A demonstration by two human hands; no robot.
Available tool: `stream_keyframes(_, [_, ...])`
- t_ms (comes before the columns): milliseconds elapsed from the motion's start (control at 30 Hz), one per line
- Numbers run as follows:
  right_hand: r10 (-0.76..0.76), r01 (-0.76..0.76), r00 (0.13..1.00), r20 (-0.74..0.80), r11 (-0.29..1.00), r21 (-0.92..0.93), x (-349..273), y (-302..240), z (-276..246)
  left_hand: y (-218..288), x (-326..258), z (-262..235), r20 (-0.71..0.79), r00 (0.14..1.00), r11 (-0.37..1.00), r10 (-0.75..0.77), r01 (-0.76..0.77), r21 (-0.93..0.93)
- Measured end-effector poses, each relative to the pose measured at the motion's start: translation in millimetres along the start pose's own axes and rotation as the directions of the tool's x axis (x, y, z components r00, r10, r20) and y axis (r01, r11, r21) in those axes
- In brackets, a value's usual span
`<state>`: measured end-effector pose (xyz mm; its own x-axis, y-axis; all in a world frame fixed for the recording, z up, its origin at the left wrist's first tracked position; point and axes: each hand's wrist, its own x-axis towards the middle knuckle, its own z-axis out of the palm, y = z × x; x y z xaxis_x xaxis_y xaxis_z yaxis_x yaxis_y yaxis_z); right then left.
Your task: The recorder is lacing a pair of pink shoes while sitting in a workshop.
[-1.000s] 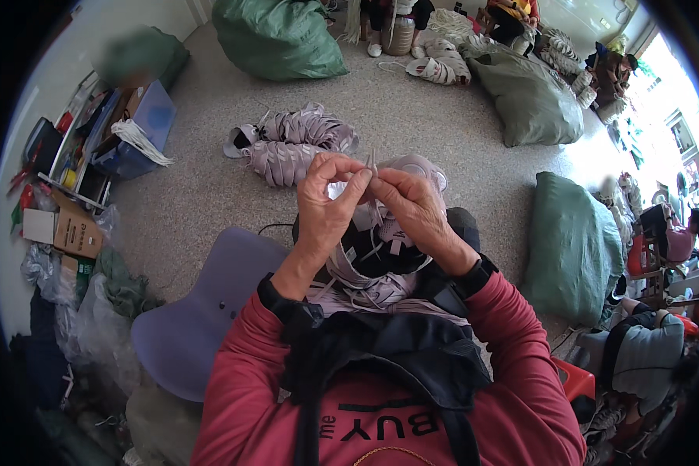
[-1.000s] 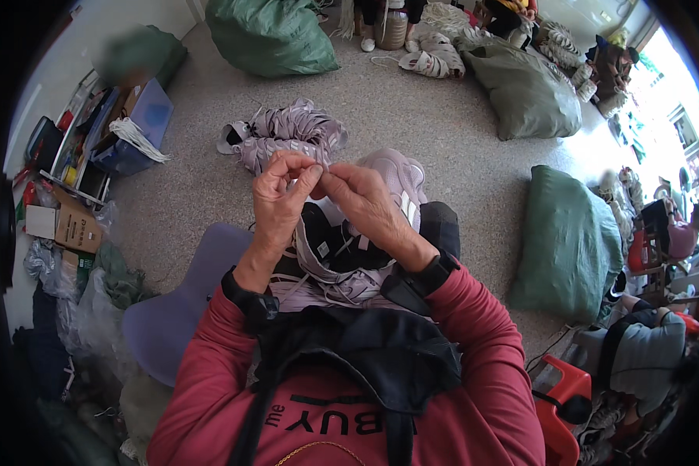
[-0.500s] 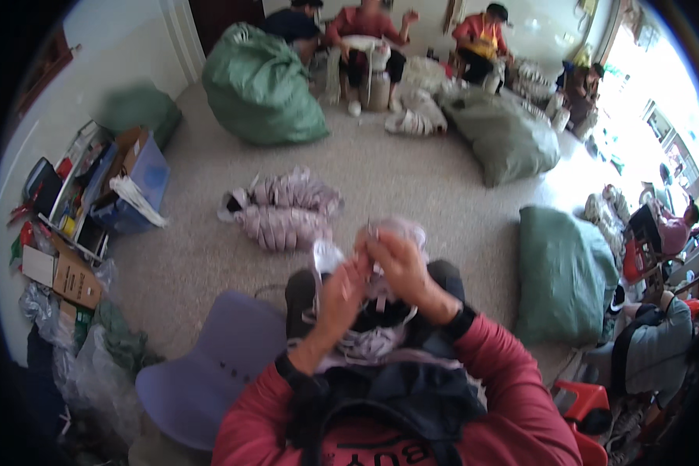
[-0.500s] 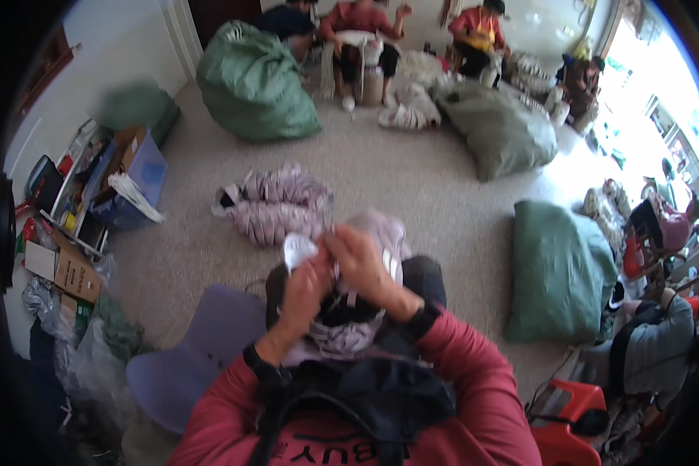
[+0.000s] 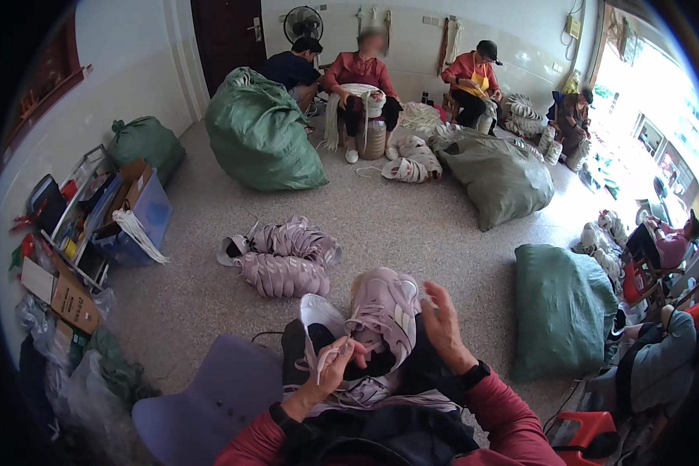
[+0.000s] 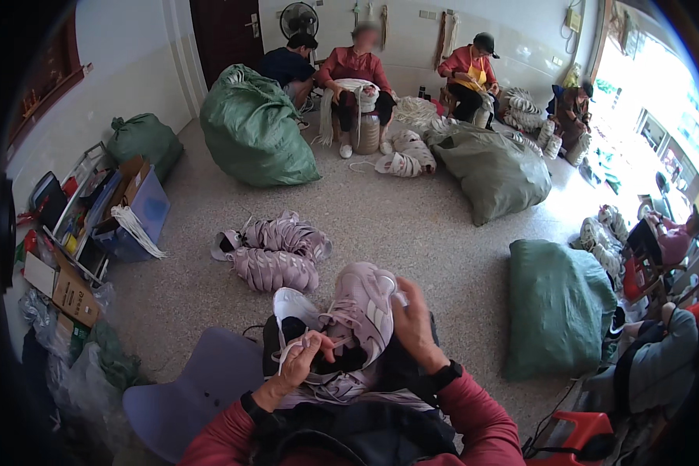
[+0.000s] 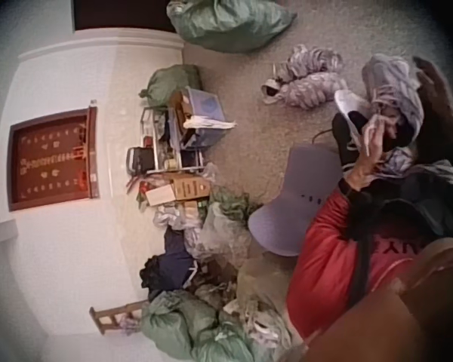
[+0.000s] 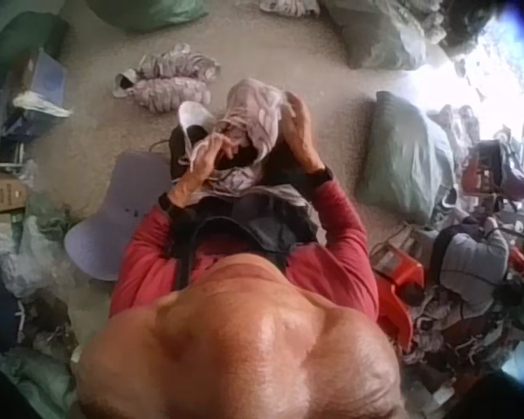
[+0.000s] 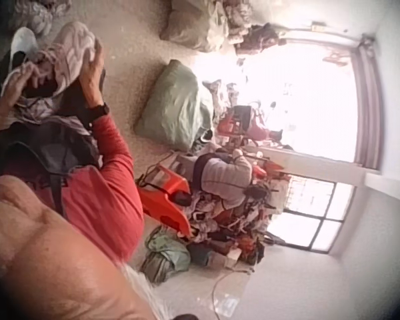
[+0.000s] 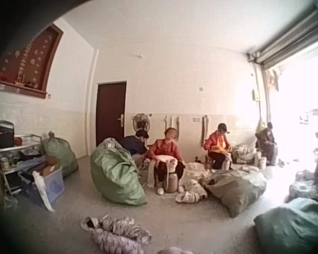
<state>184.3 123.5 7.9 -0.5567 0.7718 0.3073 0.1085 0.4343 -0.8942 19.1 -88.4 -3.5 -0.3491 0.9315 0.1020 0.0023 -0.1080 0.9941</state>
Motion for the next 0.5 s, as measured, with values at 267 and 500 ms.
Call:
stream_keyframes(267, [0.508, -0.480, 0.850, 0.139, 0.639, 0.601, -35, 67, 7, 10, 9, 4, -0.200, 0.810, 0.673, 0.551, -0.289, 0.681])
stream_keyframes(500, [0.472, -0.470, 0.867, 0.159, 0.673, 0.571, -70, 66, 18, 14, -67, -23, 0.313, 0.922, 0.260, -0.229, -0.252, 0.932])
